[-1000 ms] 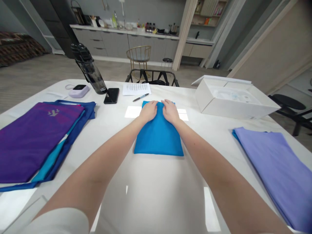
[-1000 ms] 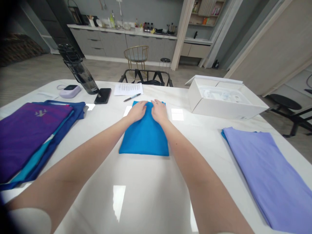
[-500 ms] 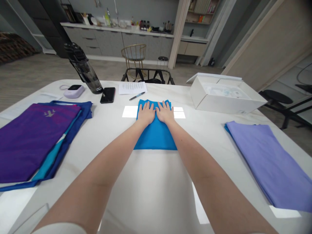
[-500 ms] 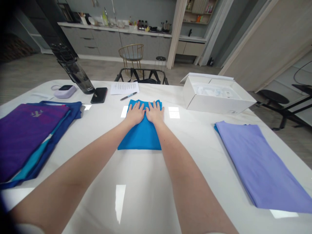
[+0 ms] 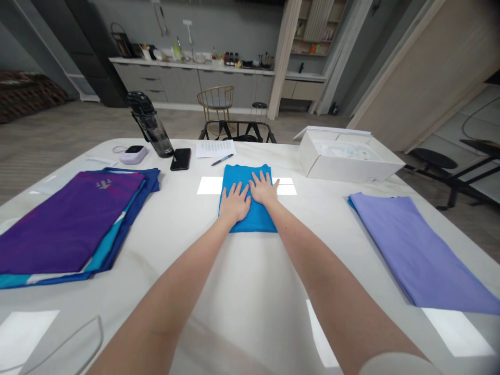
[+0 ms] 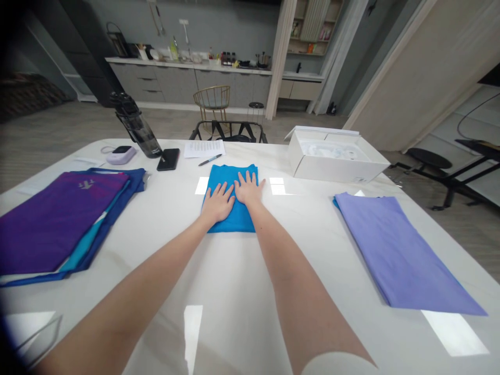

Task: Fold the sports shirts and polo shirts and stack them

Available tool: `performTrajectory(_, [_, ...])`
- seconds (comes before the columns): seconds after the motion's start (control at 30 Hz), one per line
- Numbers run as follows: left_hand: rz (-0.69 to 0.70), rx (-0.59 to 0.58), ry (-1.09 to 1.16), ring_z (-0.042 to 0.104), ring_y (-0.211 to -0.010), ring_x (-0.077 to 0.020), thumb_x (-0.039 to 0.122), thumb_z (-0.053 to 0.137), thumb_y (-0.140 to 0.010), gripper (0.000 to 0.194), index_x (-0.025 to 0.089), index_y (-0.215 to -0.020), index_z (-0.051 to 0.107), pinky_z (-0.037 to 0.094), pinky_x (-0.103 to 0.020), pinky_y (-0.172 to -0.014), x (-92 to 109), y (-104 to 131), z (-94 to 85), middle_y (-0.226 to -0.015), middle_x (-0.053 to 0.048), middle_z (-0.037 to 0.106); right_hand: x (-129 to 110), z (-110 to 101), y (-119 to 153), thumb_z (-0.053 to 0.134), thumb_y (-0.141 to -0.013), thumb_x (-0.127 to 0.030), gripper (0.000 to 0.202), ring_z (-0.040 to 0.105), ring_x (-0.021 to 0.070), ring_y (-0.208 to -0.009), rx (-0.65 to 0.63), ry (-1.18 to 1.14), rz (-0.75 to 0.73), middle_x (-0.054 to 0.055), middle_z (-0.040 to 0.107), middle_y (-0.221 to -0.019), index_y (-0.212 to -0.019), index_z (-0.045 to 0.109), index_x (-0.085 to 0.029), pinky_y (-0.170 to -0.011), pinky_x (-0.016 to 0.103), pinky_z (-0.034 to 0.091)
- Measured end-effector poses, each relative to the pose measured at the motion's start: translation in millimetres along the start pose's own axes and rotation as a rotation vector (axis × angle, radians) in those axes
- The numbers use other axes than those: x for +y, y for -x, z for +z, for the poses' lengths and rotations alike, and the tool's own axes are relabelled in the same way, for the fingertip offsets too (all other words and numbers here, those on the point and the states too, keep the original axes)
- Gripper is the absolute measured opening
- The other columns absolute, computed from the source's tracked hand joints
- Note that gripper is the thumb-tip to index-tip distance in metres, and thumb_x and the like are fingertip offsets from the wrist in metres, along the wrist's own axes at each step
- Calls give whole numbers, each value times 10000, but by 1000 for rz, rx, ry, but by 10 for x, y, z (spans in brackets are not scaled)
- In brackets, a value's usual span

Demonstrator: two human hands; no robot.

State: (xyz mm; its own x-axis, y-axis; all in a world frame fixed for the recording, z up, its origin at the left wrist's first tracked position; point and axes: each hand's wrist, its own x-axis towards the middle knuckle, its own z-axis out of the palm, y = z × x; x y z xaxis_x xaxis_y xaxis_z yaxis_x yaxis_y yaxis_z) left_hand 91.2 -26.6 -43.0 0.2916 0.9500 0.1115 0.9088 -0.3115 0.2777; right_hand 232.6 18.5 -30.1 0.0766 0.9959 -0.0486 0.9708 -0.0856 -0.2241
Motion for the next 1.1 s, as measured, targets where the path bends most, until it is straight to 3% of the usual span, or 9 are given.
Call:
performTrajectory(0.27, [9,-8,-3,239,-1529,-293,433,249,-1026,578,268,-1563,382,122,-587,-1232,2,25,-29,-1648,-60,296,-54,16,555,94,-1040,-492,603,64,294,-1553,-70,-28,17,-4,113,-1697,-1617,192,-344,-1186,677,47])
performTrajectory(0.43, [48,80,-1,336,-1485,-297,338,296,-1020,529,198,-1486,503,187,-554,-1219,8,67,-34,-1584,-115,419,-148,109,952,84,-1039,-465,617,129,303,-1541,46,-37,90,18,209,-1679,-1603,276,-305,-1194,650,88])
performTrajectory(0.6, [47,152,-1,584,-1256,-256,216,329,-996,432,133,-1251,668,379,-394,-1112,9,141,-62,-1302,-156,668,-166,138,1244,90,-1033,-525,643,160,306,-1534,101,-31,83,27,234,-1671,-1597,301,-298,-1199,631,100])
performTrajectory(0.73, [18,173,10,641,-1132,-271,254,338,-1006,403,141,-1123,707,458,-384,-999,30,180,-95,-1114,-163,721,-67,95,1393,105,-1029,-560,651,123,305,-1544,51,3,28,22,179,-1685,-1611,252,-308,-1202,625,86])
performTrajectory(0.87, [65,134,16,564,-1296,-258,278,329,-1016,440,143,-1258,670,386,-386,-1111,32,204,-80,-1330,-157,654,34,69,1521,148,-1026,-578,641,135,293,-1544,48,22,-11,14,173,-1686,-1609,248,-334,-1211,599,97])
performTrajectory(0.97, [130,67,3,404,-1452,-250,347,309,-1035,514,142,-1451,529,261,-420,-1210,-11,289,-67,-1541,-134,478,57,76,1575,186,-1022,-580,631,157,295,-1540,90,28,14,17,193,-1682,-1602,269,-346,-1215,590,99])
performTrajectory(1.1, [179,-20,-26,236,-1533,-261,528,276,-1035,628,211,-1570,360,155,-478,-1247,-104,526,-96,-1655,-87,273,61,98,1584,193,-1023,-577,628,176,304,-1534,112,22,1,31,216,-1676,-1597,289,-341,-1207,604,116])
